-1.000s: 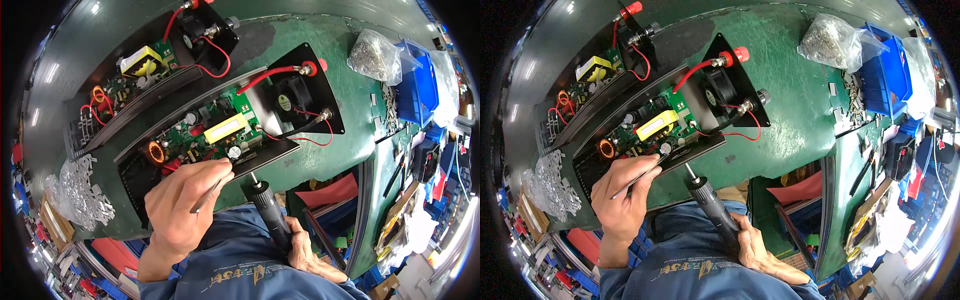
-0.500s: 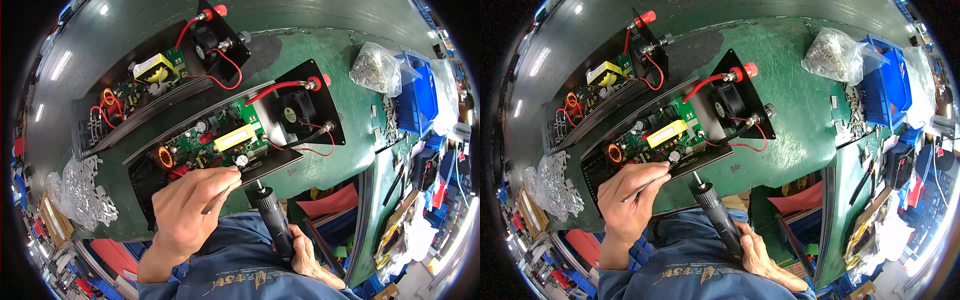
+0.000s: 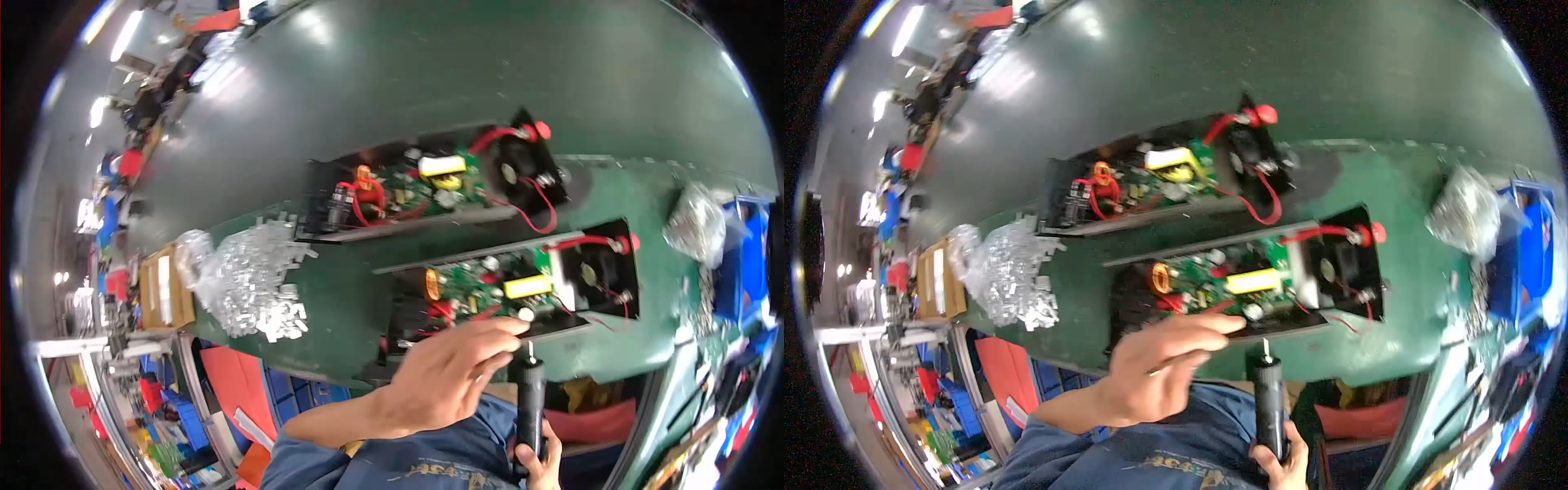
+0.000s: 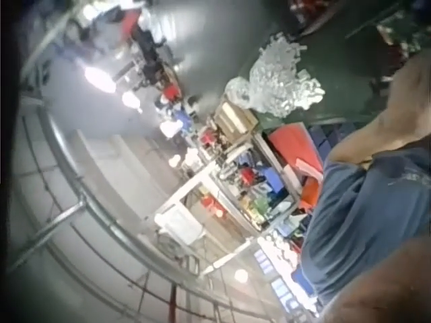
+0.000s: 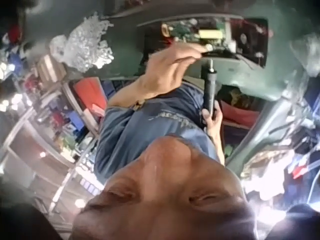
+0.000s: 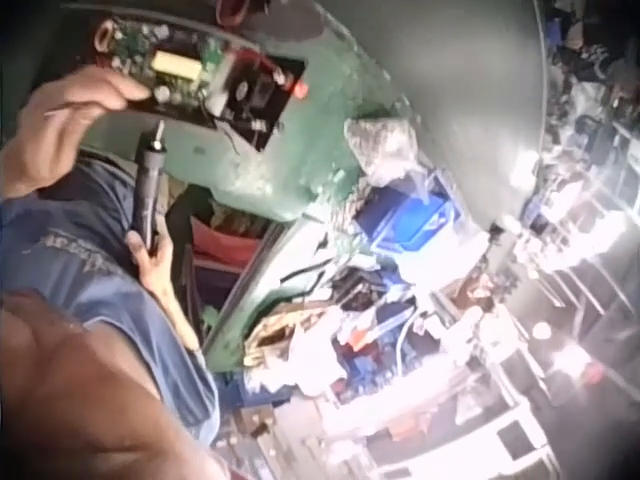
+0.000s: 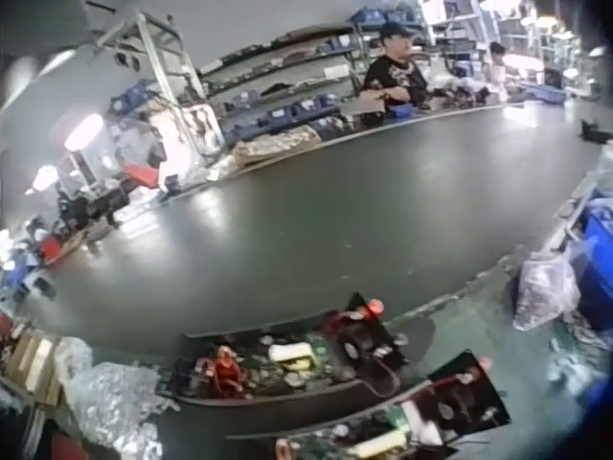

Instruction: Assembling electronic devices by attaching internal components and metal plates using an electric screwdriver.

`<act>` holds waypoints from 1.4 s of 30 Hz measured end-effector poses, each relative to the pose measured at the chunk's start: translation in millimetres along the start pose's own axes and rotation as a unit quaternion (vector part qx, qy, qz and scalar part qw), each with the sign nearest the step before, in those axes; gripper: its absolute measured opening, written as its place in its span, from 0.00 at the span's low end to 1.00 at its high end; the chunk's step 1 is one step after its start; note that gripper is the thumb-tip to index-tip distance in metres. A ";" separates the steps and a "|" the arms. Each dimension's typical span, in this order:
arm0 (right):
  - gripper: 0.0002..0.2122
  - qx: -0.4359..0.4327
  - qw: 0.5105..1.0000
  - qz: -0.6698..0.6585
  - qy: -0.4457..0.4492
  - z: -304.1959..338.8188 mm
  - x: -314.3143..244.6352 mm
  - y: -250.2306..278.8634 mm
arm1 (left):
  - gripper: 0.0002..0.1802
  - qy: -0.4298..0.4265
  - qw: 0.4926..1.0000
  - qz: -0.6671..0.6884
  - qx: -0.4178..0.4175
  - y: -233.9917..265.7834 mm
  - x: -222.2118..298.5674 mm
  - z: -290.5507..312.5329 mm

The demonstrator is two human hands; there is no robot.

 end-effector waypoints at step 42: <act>0.37 0.067 0.985 0.072 0.141 -0.8 77.5 28.9 | 0.08 -0.124 0.909 -0.346 -0.197 8.5 11.7 -10.7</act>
Point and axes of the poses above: each hand's wrist, its own z-axis away from the middle knuckle, its own y-axis out of the back of the hand, x = y × z, the point moved 1 cm from there along -z, towards the middle knuckle, and after that the axes turned 6 degrees about -y, right-handed, at the moved point
